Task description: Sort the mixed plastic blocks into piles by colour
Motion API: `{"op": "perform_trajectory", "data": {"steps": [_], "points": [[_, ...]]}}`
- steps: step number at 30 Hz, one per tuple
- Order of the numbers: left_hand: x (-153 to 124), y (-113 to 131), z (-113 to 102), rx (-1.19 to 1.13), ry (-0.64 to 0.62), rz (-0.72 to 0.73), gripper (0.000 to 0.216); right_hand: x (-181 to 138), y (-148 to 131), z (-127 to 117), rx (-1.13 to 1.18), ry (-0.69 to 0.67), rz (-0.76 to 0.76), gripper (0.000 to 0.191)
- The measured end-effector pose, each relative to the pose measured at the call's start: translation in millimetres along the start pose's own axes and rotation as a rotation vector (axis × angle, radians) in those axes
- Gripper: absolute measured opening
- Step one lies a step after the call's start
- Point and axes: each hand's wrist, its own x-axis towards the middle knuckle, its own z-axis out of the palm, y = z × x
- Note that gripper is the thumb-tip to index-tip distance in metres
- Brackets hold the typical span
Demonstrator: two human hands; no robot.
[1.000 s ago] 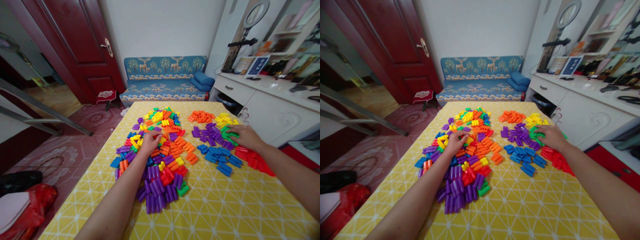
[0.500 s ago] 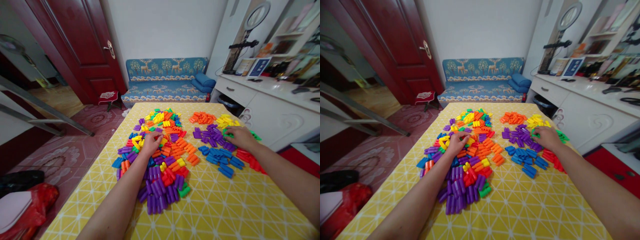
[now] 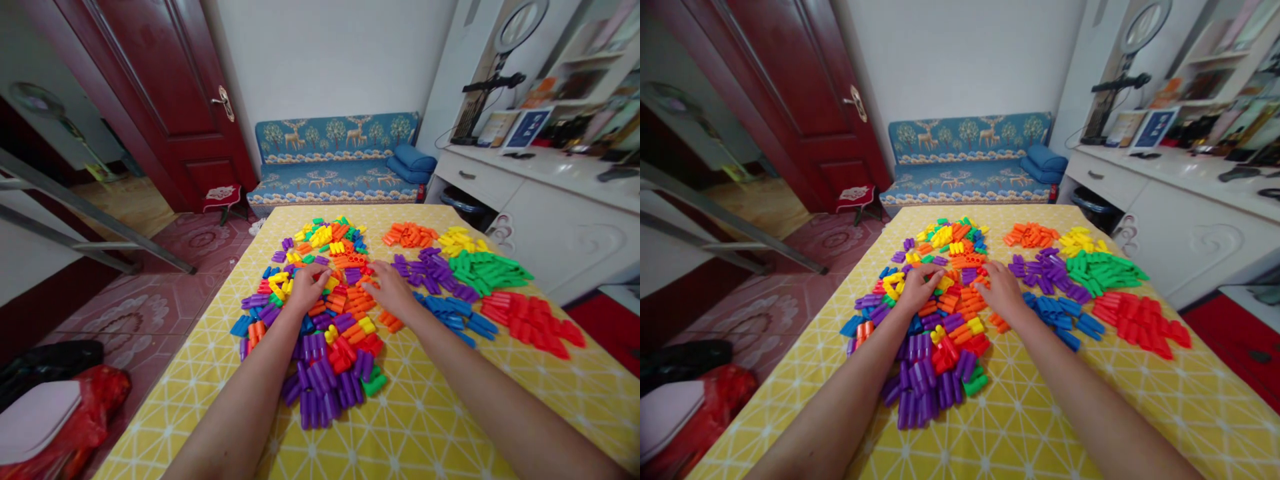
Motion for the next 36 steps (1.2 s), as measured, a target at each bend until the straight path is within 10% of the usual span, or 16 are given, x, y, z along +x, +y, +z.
{"op": "perform_trajectory", "data": {"steps": [17,23,36], "points": [[-4,23,-4,0.374,-0.254,0.109,0.031,2,-32,41,0.242,-0.022,-0.116,0.036],[-4,20,-2,0.378,-0.262,0.118,0.038,1,-30,39,0.242,0.124,0.047,0.035],[-5,19,5,0.525,-0.252,0.094,0.055,1,-39,32,-0.046,-0.027,0.229,0.041]]}}
